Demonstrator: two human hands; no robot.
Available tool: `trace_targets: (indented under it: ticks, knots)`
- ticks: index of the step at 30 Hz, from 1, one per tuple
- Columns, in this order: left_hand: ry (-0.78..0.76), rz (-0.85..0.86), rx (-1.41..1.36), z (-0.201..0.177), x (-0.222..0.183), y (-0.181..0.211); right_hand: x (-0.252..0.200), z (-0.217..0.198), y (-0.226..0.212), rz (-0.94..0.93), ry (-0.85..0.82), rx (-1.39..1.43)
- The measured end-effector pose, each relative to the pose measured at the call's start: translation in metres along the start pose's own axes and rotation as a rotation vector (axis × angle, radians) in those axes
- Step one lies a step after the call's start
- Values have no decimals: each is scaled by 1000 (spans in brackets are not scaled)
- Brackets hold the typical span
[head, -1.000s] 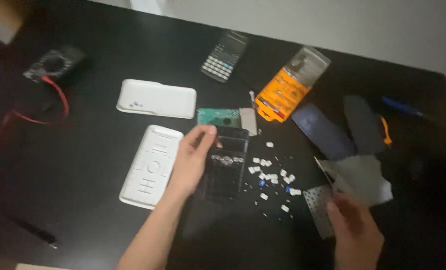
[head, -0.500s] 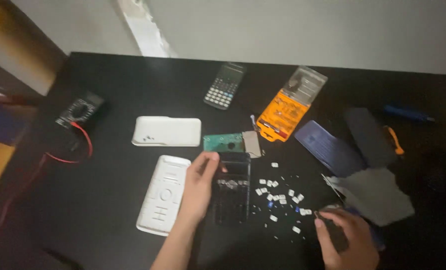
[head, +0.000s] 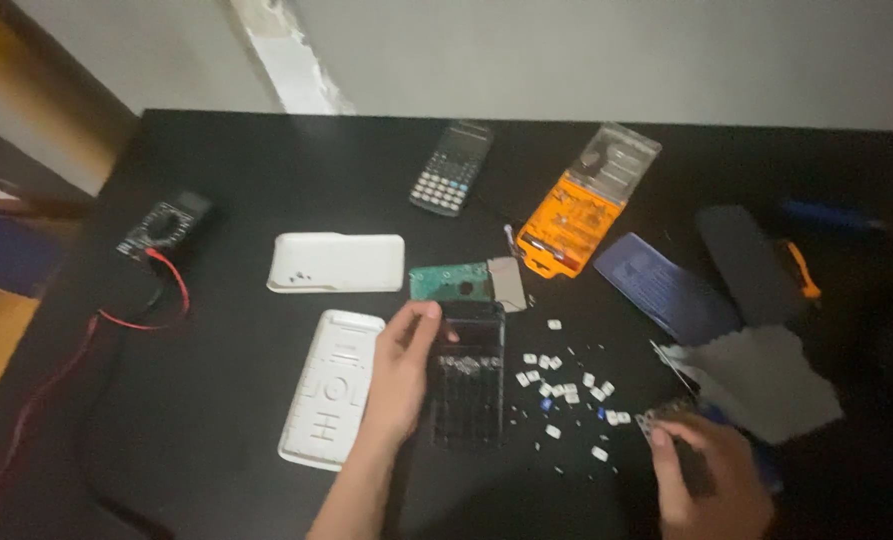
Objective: Assembling a small electronic device by placing individual buttons into the front housing and aligning internal components.
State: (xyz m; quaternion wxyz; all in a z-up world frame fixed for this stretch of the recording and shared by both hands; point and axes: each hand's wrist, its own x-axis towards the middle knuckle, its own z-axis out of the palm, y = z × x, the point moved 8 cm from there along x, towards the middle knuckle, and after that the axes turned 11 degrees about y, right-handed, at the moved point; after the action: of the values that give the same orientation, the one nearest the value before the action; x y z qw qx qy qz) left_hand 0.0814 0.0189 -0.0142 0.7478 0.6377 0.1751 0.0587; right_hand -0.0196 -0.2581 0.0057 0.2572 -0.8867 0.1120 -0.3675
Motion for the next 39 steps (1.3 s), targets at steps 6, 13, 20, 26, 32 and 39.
trace_targets:
  ticks: [6, 13, 20, 26, 32, 39]
  knots:
    - [34, 11, 85, -1, -3, 8, 12, -10, -19, 67, 15, 93]
    - [59, -62, 43, -1, -3, -2, 14, -5, -10, 147, -72, 36]
    - [57, -59, 85, 2, -5, 3, 16, -9, -18, 50, -40, 154]
    - [12, 29, 87, 3, -6, 6, 15, -10, -18, 28, -28, 178]
    - [22, 49, 62, 2, -4, 3, 15, -10, -16, 96, -46, 207]
    - [28, 89, -19, 3, -4, 7, 16, -10, -15, 108, -24, 246]
